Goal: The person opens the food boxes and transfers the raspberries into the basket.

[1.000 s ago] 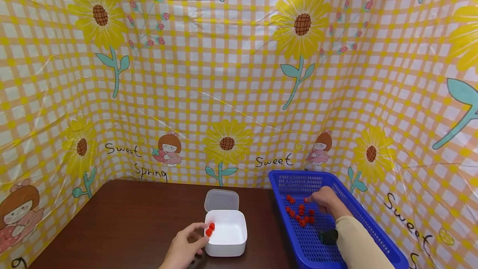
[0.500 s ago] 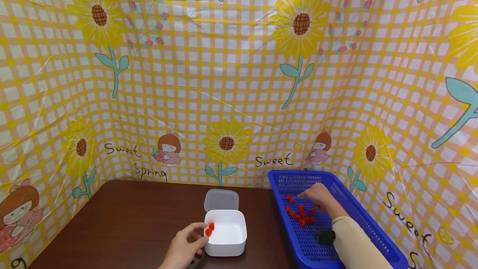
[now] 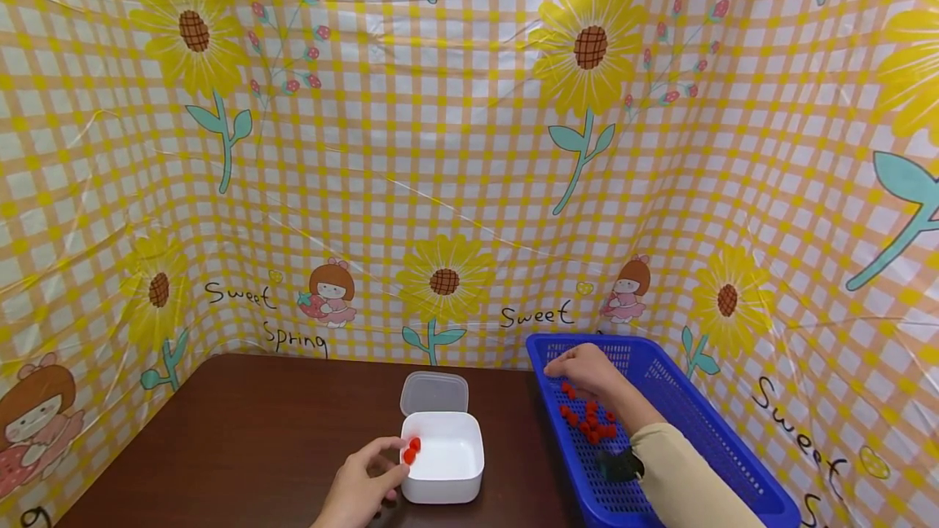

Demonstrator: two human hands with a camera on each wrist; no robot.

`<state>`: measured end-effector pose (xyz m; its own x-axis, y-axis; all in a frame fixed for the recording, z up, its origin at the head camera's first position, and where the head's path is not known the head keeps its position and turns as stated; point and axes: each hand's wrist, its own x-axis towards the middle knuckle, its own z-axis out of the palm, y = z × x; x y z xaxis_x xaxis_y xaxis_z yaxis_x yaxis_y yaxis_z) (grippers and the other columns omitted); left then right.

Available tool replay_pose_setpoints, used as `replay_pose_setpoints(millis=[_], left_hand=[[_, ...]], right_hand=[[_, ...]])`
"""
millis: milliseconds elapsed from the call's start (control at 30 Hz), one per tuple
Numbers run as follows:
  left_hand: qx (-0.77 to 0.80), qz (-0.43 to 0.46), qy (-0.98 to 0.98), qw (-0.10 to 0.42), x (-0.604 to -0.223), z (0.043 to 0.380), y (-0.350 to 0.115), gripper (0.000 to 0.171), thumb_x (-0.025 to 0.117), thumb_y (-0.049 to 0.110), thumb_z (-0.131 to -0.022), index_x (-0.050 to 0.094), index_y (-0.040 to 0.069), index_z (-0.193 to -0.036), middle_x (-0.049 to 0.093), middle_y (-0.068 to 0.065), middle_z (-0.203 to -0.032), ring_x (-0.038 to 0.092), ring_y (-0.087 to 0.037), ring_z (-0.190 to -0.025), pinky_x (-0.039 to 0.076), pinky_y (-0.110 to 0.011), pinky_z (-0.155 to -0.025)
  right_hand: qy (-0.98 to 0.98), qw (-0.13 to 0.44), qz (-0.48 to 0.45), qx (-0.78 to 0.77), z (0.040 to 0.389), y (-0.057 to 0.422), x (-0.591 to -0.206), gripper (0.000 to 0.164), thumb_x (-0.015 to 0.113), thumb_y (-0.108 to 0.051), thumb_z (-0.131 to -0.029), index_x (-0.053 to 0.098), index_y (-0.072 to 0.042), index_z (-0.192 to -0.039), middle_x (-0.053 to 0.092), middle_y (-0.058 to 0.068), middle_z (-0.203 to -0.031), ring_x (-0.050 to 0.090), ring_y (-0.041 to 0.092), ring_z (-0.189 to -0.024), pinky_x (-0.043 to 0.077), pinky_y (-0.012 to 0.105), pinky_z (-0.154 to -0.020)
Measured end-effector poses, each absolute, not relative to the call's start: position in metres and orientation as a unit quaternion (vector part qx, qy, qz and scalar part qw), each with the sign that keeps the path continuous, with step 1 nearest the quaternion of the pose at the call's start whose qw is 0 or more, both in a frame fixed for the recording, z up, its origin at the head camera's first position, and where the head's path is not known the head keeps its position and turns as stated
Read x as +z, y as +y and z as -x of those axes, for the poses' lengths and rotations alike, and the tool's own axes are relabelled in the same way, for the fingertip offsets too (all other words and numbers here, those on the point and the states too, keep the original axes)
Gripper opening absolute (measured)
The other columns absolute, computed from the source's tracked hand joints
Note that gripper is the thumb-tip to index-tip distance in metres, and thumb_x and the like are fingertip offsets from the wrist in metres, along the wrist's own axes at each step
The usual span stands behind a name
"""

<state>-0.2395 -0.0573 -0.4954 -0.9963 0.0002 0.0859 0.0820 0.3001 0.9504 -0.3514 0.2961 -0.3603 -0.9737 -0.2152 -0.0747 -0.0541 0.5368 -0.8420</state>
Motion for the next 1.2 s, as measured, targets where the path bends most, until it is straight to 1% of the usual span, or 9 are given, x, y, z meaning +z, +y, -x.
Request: replay_pose_setpoints(millis=[200,433,600,833,933,1200], left_hand=[[-0.586,0.021,-0.809,0.03,-0.495,0.24,-0.058,0.037,0.077,0.023,-0.087,0.068,0.017,-0.122,0.064,0.001,-0.078,0.064,-0.018,-0.061,0.047,-0.033,-0.057],[-0.586,0.029,-0.809,0.036,-0.494,0.238,-0.059,0.037,0.077,0.022,-0.087,0.068,0.015,-0.122,0.064,0.0,-0.078,0.065,-0.018,-0.06,0.048,-0.033,-0.057],[-0.586,0.033,-0.809,0.039,-0.493,0.237,-0.058,0.037,0.078,0.022,-0.086,0.068,0.014,-0.121,0.065,0.0,-0.078,0.065,-0.018,-0.06,0.049,-0.033,-0.057],[-0.584,0.023,-0.811,0.025,-0.494,0.24,-0.057,0.037,0.077,0.023,-0.087,0.068,0.015,-0.122,0.064,0.001,-0.079,0.065,-0.018,-0.062,0.048,-0.033,-0.057],[-0.583,0.015,-0.812,0.019,-0.494,0.241,-0.057,0.037,0.077,0.025,-0.088,0.068,0.017,-0.122,0.064,0.001,-0.08,0.065,-0.017,-0.062,0.048,-0.033,-0.058],[-0.582,0.006,-0.813,0.014,-0.491,0.24,-0.056,0.036,0.077,0.024,-0.088,0.067,0.016,-0.122,0.064,0.0,-0.081,0.064,-0.017,-0.062,0.048,-0.033,-0.058]], right_hand=[[0.863,0.097,0.085,-0.488,0.342,0.272,-0.357,0.034,0.064,-0.014,-0.097,0.065,0.01,-0.12,0.028,-0.01,-0.051,0.021,0.005,-0.043,0.028,0.023,-0.045],[0.852,0.111,0.09,-0.504,0.335,0.243,-0.364,0.029,0.067,-0.011,-0.094,0.067,0.008,-0.116,0.027,-0.01,-0.05,0.017,0.005,-0.044,0.024,0.021,-0.044],[0.839,0.13,0.11,-0.517,0.331,0.229,-0.37,0.03,0.067,-0.01,-0.093,0.065,0.01,-0.116,0.026,-0.01,-0.051,0.015,0.005,-0.045,0.021,0.021,-0.044],[0.828,0.144,0.126,-0.527,0.326,0.211,-0.38,0.028,0.067,-0.01,-0.093,0.065,0.009,-0.114,0.027,-0.01,-0.051,0.015,0.005,-0.046,0.02,0.021,-0.044],[0.823,0.153,0.123,-0.534,0.325,0.203,-0.383,0.028,0.068,-0.009,-0.092,0.065,0.009,-0.113,0.028,-0.009,-0.051,0.015,0.005,-0.046,0.02,0.02,-0.044],[0.814,0.164,0.116,-0.546,0.325,0.18,-0.397,0.023,0.067,-0.004,-0.091,0.066,0.008,-0.11,0.032,-0.008,-0.053,0.018,0.005,-0.046,0.02,0.019,-0.044]])
